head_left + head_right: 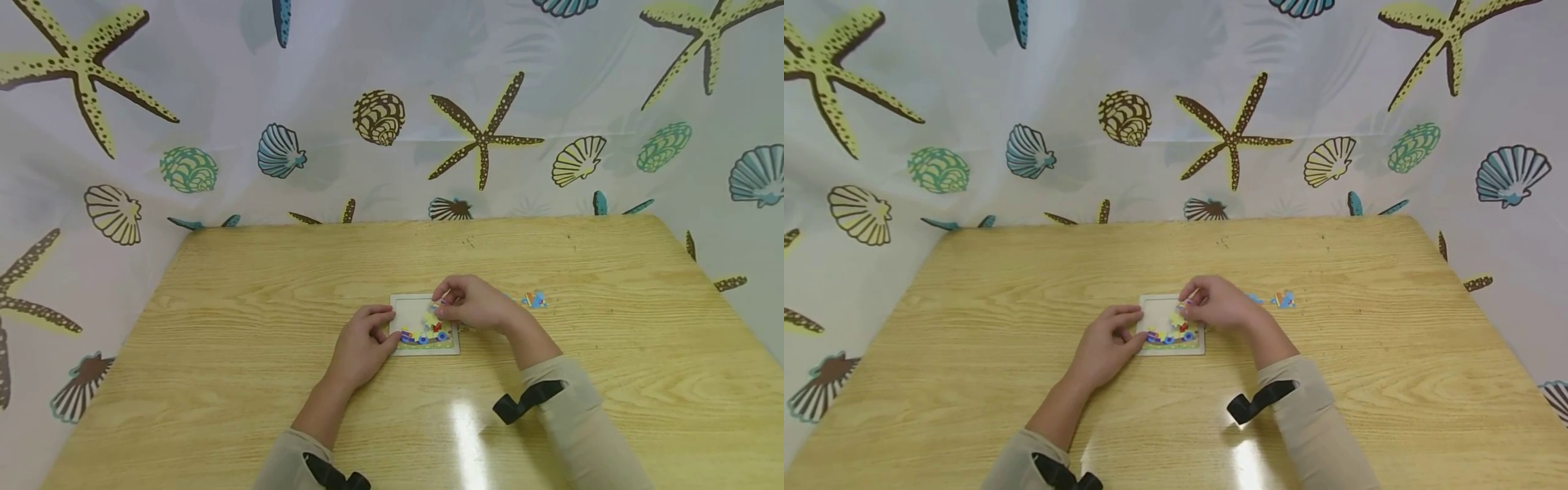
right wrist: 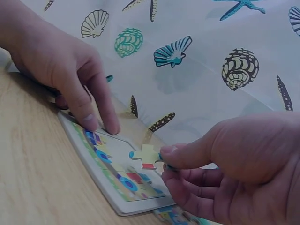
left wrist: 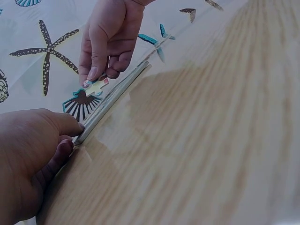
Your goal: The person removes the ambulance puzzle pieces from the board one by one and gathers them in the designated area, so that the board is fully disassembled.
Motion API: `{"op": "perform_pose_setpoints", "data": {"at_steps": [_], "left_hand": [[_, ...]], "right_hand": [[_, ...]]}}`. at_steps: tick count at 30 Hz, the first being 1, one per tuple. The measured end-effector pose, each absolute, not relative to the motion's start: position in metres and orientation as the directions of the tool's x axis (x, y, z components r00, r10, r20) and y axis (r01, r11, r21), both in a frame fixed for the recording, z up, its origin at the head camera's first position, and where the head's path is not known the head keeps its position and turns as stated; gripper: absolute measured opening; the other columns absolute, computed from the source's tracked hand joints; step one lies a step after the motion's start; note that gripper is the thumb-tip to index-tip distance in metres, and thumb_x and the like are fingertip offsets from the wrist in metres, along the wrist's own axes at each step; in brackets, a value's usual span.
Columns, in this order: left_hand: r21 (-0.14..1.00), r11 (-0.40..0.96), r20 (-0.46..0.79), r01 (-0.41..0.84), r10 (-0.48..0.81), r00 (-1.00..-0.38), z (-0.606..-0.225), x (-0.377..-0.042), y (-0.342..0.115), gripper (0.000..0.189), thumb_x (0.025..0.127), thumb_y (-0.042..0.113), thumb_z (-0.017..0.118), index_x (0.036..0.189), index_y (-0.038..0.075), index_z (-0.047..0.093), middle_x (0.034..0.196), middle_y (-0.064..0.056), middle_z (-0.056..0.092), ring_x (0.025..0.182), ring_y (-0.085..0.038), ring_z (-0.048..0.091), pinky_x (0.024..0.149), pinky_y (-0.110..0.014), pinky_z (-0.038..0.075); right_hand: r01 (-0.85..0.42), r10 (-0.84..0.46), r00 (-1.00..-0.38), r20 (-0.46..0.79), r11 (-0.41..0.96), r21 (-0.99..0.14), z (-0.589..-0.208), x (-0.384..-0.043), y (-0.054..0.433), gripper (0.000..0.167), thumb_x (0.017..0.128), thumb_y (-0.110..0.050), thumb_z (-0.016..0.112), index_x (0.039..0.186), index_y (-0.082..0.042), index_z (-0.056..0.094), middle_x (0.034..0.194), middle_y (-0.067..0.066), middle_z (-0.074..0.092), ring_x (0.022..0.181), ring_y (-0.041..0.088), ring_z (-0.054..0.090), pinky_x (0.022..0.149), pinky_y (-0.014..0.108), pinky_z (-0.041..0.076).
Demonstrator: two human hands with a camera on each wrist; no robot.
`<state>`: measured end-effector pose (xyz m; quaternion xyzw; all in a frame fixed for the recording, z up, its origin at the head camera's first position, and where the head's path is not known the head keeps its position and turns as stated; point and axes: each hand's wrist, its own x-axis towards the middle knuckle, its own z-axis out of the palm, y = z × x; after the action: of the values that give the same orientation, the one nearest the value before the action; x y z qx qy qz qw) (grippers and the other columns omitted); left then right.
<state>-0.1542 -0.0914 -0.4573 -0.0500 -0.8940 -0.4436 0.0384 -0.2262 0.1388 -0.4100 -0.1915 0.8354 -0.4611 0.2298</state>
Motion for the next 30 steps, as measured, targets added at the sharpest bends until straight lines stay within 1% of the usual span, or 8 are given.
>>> {"op": "perform_pose_setpoints", "data": {"at_steps": [4,6,8,14,16,19,25,30], "left_hand": [[0.791,0.599,0.111,0.124,0.058,-0.992,-0.458,-0.155,-0.091,0.033,0.087,0.013,0.077,0.117,0.001,0.073,0.128,-0.005,0.063,0.076,-0.008,0.056,0.068,-0.019,0.045],[0.791,0.597,0.12,0.133,0.062,-0.991,-0.458,-0.155,-0.092,0.03,0.087,0.012,0.077,0.115,0.001,0.074,0.128,-0.006,0.063,0.077,-0.009,0.056,0.068,-0.019,0.045],[0.792,0.594,0.126,0.14,0.066,-0.99,-0.459,-0.155,-0.092,0.028,0.087,0.011,0.076,0.114,0.002,0.074,0.129,-0.007,0.063,0.078,-0.009,0.056,0.068,-0.019,0.046],[0.791,0.595,0.127,0.143,0.07,-0.99,-0.458,-0.155,-0.093,0.026,0.088,0.01,0.076,0.113,0.002,0.075,0.129,-0.008,0.063,0.078,-0.01,0.056,0.068,-0.019,0.046],[0.792,0.595,0.12,0.137,0.069,-0.99,-0.458,-0.155,-0.092,0.026,0.088,0.011,0.076,0.113,0.003,0.075,0.129,-0.007,0.063,0.078,-0.009,0.055,0.067,-0.019,0.045],[0.795,0.593,0.111,0.128,0.065,-0.992,-0.457,-0.154,-0.092,0.027,0.088,0.013,0.076,0.113,0.003,0.075,0.13,-0.006,0.063,0.078,-0.009,0.055,0.068,-0.019,0.045],[0.795,0.594,0.107,0.125,0.065,-0.992,-0.458,-0.154,-0.091,0.027,0.087,0.013,0.077,0.113,0.004,0.075,0.131,-0.005,0.062,0.077,-0.009,0.055,0.067,-0.019,0.045],[0.795,0.595,0.103,0.119,0.06,-0.993,-0.457,-0.154,-0.091,0.027,0.088,0.013,0.076,0.113,0.004,0.075,0.131,-0.005,0.062,0.077,-0.009,0.055,0.067,-0.019,0.045]], "right_hand": [[-0.125,-0.544,-0.809,-0.22,0.527,-0.841,-0.408,-0.227,0.145,0.024,0.098,-0.01,0.061,0.121,-0.007,0.068,0.088,0.007,0.062,0.075,0.017,0.056,0.065,0.027,0.046],[-0.122,-0.544,-0.806,-0.232,0.536,-0.835,-0.407,-0.228,0.148,0.025,0.099,-0.01,0.059,0.122,-0.009,0.069,0.085,0.007,0.061,0.072,0.017,0.052,0.062,0.027,0.042],[-0.121,-0.551,-0.8,-0.236,0.534,-0.837,-0.407,-0.228,0.15,0.024,0.1,-0.01,0.058,0.121,-0.007,0.069,0.084,0.007,0.06,0.07,0.017,0.052,0.061,0.028,0.042],[-0.08,-0.564,-0.779,-0.275,0.524,-0.848,-0.403,-0.23,0.158,0.018,0.1,-0.009,0.059,0.114,0.001,0.064,0.086,0.01,0.063,0.073,0.019,0.06,0.068,0.031,0.051],[-0.069,-0.566,-0.773,-0.288,0.525,-0.848,-0.402,-0.231,0.162,0.017,0.099,-0.007,0.059,0.113,0.003,0.062,0.088,0.01,0.064,0.075,0.019,0.062,0.071,0.031,0.053],[-0.061,-0.569,-0.765,-0.302,0.532,-0.845,-0.399,-0.231,0.168,0.019,0.098,-0.006,0.059,0.113,0.005,0.061,0.086,0.01,0.063,0.076,0.018,0.063,0.073,0.031,0.055],[-0.028,-0.533,-0.776,-0.337,0.562,-0.826,-0.397,-0.232,0.178,0.02,0.094,-0.006,0.066,0.111,0.005,0.063,0.084,0.006,0.059,0.077,0.015,0.063,0.078,0.034,0.059],[-0.014,-0.51,-0.783,-0.356,0.586,-0.81,-0.397,-0.234,0.184,0.017,0.093,-0.007,0.068,0.107,0.003,0.064,0.081,0.004,0.06,0.077,0.016,0.062,0.076,0.033,0.059]]}}
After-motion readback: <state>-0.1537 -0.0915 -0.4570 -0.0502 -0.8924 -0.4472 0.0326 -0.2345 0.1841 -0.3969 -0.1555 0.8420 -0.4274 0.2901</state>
